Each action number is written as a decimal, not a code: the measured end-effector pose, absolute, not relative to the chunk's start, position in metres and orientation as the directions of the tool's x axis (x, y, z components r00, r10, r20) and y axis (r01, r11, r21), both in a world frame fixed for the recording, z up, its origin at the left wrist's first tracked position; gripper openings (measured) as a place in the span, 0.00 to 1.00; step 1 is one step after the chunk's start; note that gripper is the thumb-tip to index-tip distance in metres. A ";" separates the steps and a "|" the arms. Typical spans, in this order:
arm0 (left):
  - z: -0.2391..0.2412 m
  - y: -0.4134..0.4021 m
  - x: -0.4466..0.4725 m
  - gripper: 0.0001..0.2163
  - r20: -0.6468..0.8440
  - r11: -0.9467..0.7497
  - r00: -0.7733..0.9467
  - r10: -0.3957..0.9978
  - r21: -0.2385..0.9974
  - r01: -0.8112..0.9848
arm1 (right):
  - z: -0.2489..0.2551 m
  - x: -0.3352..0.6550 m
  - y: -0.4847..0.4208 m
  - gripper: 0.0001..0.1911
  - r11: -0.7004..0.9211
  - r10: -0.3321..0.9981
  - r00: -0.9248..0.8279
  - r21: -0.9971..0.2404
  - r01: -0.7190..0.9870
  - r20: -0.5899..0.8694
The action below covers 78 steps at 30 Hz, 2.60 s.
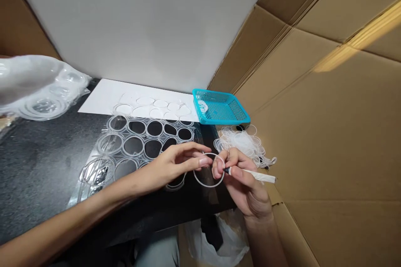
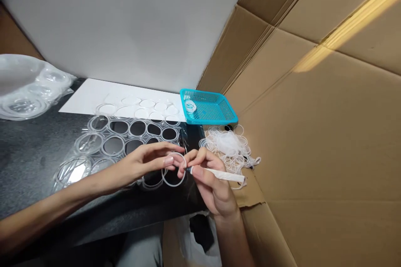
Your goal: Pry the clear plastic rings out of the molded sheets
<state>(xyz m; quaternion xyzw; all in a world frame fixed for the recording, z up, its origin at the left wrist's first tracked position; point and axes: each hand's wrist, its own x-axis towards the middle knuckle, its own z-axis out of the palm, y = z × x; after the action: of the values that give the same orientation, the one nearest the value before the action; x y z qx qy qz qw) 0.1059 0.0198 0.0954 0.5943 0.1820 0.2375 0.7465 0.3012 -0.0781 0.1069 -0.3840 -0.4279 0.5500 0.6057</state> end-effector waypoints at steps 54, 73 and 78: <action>0.105 -0.014 0.075 0.05 0.072 -0.038 0.712 0.698 0.997 -0.064 | 0.105 0.273 -0.110 0.04 -0.032 0.999 -0.003 -0.884 -0.467 -0.034; 0.106 -0.023 0.067 0.02 0.094 -0.047 0.675 0.732 0.995 -0.088 | 0.108 0.253 -0.130 0.21 0.140 0.850 0.348 -0.807 0.574 0.395; 0.106 -0.024 0.067 0.02 0.105 -0.053 0.672 0.733 0.994 -0.097 | 0.104 0.251 -0.130 0.10 0.223 0.921 0.139 -0.784 0.579 0.364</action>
<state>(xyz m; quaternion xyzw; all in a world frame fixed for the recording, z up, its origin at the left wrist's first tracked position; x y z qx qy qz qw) 0.0668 -0.0235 0.1065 0.6499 0.2444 0.3227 0.6432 0.2510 -0.1302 0.1036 -0.5955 -0.6297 0.1846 0.4634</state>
